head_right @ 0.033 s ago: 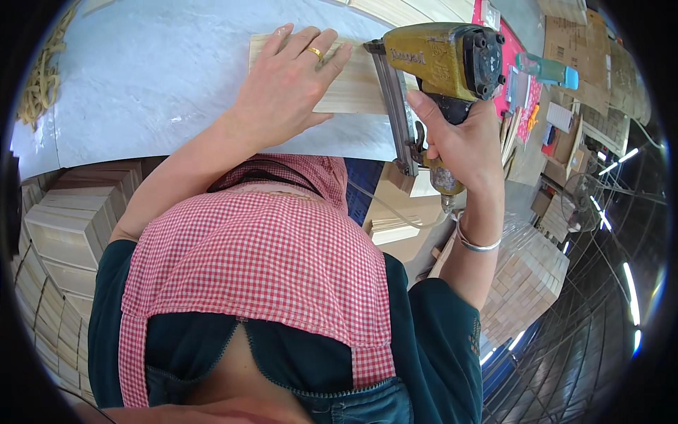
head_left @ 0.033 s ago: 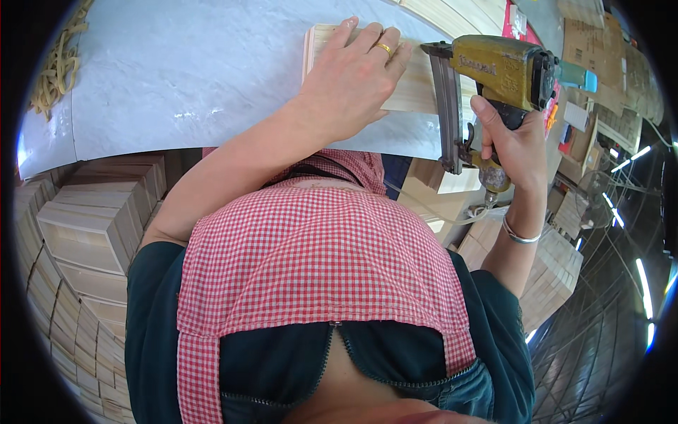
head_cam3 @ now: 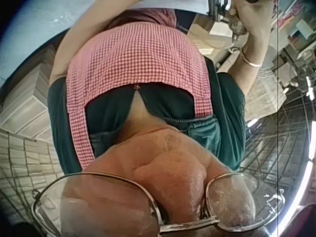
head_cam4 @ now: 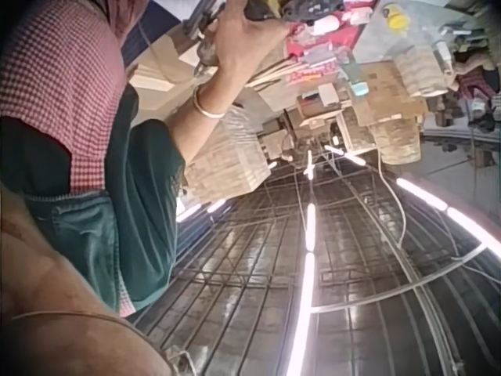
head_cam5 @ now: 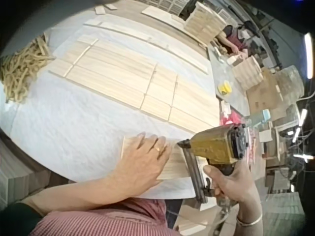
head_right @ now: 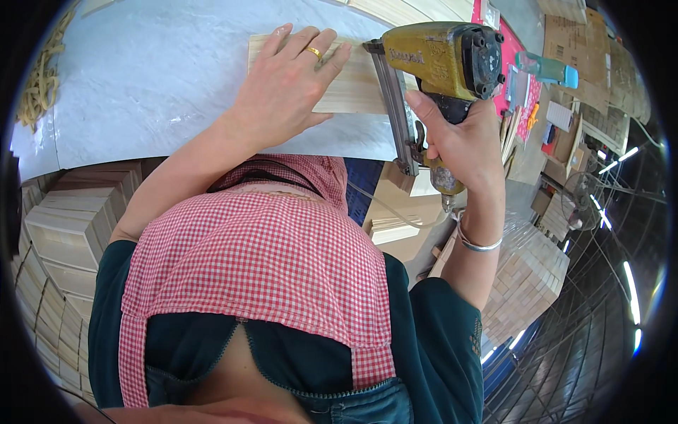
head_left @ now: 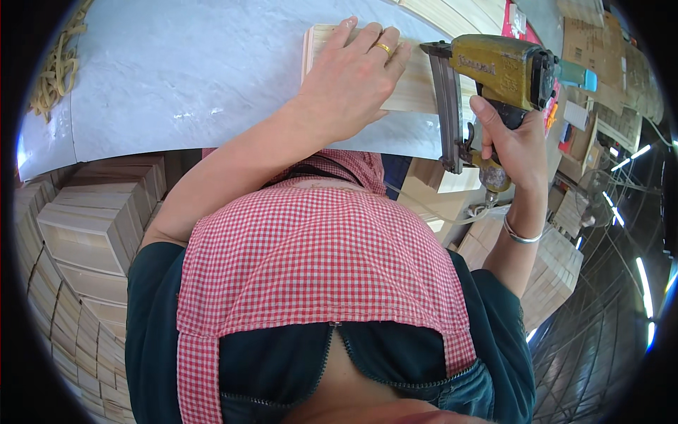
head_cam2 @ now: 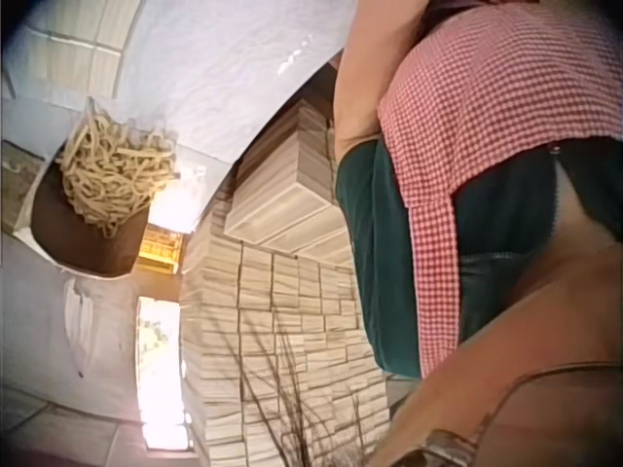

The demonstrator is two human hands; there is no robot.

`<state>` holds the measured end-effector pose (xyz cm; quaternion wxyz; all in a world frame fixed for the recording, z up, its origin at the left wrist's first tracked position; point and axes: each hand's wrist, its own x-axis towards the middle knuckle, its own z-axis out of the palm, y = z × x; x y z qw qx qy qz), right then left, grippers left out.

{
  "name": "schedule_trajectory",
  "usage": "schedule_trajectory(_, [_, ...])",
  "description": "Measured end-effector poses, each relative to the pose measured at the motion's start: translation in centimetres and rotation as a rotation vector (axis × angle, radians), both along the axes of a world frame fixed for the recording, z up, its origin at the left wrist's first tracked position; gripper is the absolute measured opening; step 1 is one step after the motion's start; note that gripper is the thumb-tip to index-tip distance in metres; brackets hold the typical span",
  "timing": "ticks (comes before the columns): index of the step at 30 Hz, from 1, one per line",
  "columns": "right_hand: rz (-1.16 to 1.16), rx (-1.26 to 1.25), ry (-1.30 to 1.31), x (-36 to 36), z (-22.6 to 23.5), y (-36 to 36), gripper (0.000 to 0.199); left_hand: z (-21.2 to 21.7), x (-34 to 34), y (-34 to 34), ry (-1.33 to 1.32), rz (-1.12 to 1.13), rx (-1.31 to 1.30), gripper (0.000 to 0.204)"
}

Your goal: Assemble wooden boxes using glue and a pneumatic nail gun on a factory floor.

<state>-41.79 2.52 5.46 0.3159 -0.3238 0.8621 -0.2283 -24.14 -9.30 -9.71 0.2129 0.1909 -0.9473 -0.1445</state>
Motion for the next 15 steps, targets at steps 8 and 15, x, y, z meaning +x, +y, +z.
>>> schedule_trajectory(8, [0.098,0.13,0.109,-1.1,0.9,-1.2,0.035,0.0,0.2,0.0,0.004,-0.013,0.021,0.08])
schedule_trajectory(15, [-0.209,-0.034,0.236,-3.8,-0.7,4.6,0.037,-0.7,-0.2,-0.1,0.014,-0.02,-0.003,0.081])
